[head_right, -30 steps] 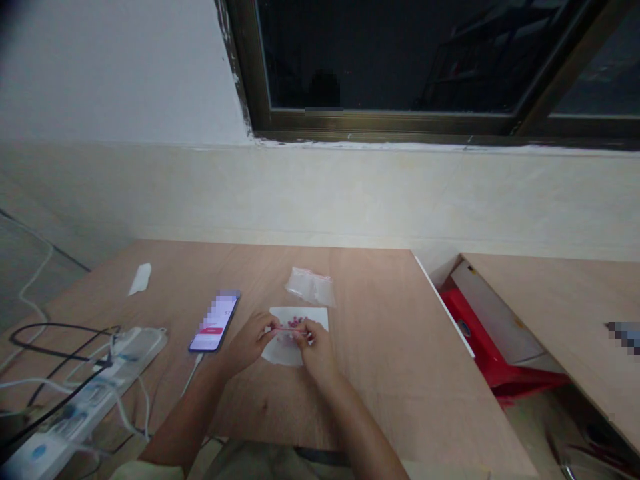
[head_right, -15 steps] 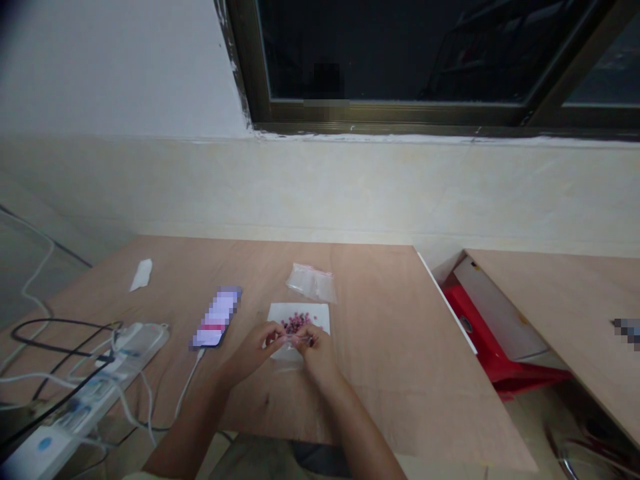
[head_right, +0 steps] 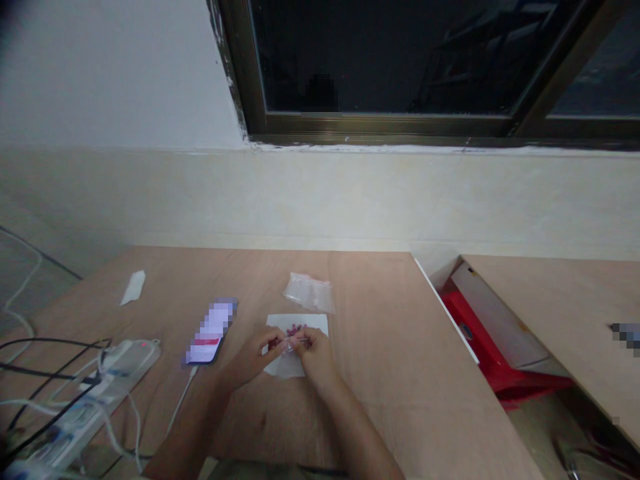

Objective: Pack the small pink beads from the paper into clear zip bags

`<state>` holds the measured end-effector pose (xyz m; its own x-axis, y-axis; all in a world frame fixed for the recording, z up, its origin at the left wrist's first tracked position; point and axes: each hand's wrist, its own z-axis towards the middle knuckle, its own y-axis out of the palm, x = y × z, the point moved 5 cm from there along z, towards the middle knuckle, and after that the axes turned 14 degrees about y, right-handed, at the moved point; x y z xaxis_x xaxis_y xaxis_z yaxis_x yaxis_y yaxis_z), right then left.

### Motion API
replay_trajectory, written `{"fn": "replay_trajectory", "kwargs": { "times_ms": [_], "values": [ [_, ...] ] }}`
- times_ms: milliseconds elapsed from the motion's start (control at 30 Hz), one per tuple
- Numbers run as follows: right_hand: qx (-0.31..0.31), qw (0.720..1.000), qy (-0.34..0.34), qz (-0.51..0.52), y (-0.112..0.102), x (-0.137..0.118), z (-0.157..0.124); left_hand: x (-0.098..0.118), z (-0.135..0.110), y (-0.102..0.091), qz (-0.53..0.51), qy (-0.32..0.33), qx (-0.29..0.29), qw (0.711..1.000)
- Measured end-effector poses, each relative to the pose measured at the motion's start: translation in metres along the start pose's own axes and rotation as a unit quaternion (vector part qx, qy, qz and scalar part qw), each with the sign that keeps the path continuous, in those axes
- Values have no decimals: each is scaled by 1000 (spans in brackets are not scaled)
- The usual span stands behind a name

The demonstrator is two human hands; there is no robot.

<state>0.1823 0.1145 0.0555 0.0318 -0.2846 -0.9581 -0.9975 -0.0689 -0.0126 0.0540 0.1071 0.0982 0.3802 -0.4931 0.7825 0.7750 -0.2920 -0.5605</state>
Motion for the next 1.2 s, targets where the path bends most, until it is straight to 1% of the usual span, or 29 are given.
{"fn": "replay_trajectory", "kwargs": {
  "times_ms": [67, 167, 300, 400, 500, 600, 667, 733, 800, 900, 967, 1033, 1133, 1200],
  "values": [
    [-11, 1000, 8, 11, 1, 0, 0, -1, 0, 0, -2, -2, 13, 1000],
    [-42, 997, 45, 48, 2, 1, -2, -9, -4, -2, -19, -27, 20, 999],
    [-39, 995, 60, 74, -3, 4, -4, -19, -15, -4, -38, -62, 28, 997],
    [-39, 995, 65, 68, -2, 9, -7, -21, -22, -4, -39, -78, 33, 996],
    [-60, 992, 80, 75, 3, 18, -13, -19, -26, -5, -56, -98, 58, 992],
    [-111, 984, 107, 92, 12, 34, -22, -19, -27, -4, -84, -125, 96, 984],
    [-119, 980, 123, 98, 12, 45, -25, -21, -29, -2, -97, -144, 114, 978],
    [-92, 985, 116, 89, 4, 51, -21, -26, -33, -1, -106, -164, 131, 972],
    [-45, 992, 92, 68, -11, 49, -9, -35, -40, -2, -112, -193, 148, 964],
    [43, 996, 55, 62, -37, 31, 22, -50, -49, -7, -113, -232, 169, 951],
    [121, 991, 40, 51, -53, 16, 46, -60, -48, -15, -103, -229, 181, 951],
    [205, 978, 45, 1, -65, 4, 68, -68, -42, -23, -84, -214, 187, 955],
    [248, 967, 48, -27, -71, -2, 92, -79, -22, -34, -68, -196, 189, 960],
    [247, 967, 52, -29, -72, 1, 102, -87, -6, -39, -67, -189, 188, 961]
  ]
}}
